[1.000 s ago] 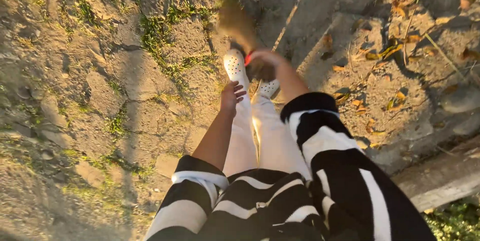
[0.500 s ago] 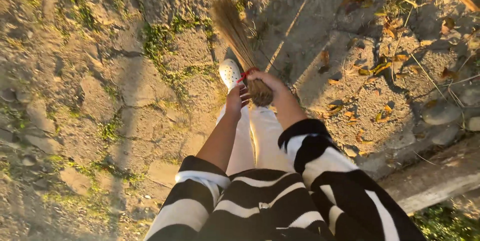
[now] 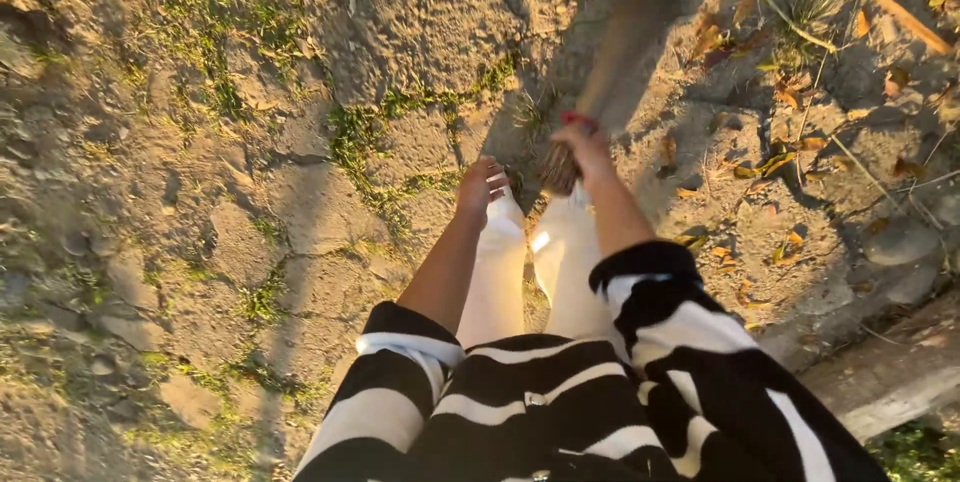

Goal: The recorder is sweeping a stone paved path with a handheld broom.

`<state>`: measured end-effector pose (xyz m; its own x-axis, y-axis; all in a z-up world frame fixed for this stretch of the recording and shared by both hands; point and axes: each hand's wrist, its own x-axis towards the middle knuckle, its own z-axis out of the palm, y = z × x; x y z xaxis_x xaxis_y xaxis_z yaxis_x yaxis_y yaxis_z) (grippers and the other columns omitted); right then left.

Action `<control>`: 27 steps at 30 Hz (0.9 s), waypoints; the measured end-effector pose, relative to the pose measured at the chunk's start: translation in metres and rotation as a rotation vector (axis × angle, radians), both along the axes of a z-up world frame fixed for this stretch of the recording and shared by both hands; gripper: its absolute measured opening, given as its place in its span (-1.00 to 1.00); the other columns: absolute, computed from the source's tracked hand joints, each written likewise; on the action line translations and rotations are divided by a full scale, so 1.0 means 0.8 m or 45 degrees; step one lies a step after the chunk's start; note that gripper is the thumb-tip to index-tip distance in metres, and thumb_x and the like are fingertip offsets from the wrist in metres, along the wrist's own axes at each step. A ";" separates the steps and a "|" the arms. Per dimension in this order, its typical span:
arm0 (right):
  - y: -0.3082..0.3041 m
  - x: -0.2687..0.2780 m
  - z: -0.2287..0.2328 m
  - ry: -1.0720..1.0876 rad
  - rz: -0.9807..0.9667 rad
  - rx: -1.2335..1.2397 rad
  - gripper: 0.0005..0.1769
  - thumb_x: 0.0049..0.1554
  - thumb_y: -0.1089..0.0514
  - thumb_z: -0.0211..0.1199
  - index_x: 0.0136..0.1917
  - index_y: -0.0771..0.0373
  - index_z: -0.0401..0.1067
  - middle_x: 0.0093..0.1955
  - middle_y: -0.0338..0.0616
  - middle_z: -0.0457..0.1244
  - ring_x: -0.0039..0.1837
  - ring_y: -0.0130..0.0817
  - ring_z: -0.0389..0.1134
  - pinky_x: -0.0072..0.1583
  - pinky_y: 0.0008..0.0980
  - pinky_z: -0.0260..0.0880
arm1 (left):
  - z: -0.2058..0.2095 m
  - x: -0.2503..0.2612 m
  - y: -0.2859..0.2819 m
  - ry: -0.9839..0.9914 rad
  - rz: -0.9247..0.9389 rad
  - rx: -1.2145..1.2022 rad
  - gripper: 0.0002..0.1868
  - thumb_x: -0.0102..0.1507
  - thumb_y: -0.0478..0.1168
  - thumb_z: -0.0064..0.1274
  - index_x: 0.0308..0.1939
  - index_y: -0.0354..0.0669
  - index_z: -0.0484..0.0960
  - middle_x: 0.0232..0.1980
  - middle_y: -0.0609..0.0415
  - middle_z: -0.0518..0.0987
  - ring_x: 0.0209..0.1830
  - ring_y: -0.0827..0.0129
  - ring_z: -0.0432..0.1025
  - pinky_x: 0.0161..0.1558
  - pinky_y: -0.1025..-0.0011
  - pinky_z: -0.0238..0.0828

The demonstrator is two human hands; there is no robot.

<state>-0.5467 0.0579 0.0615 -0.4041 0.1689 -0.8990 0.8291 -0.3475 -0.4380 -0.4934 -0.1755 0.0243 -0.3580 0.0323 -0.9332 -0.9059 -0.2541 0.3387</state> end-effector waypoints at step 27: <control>0.127 -0.178 0.047 -0.553 -0.029 -0.537 -0.69 -0.04 -0.15 0.39 -0.15 0.07 0.56 -0.33 -0.17 0.32 -0.36 -0.26 0.28 -0.33 -0.22 0.22 | -0.041 -0.173 0.185 0.047 -0.104 0.270 -0.49 0.40 0.09 0.04 0.26 -0.18 0.46 0.21 -0.05 0.50 0.23 0.13 0.41 0.15 0.22 0.38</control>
<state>-0.6891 0.1598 0.0993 0.0142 -0.2335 -0.9723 0.8914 -0.4375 0.1181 -0.6321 -0.0272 -0.0085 -0.3802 0.2565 -0.8886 -0.9143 -0.2495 0.3192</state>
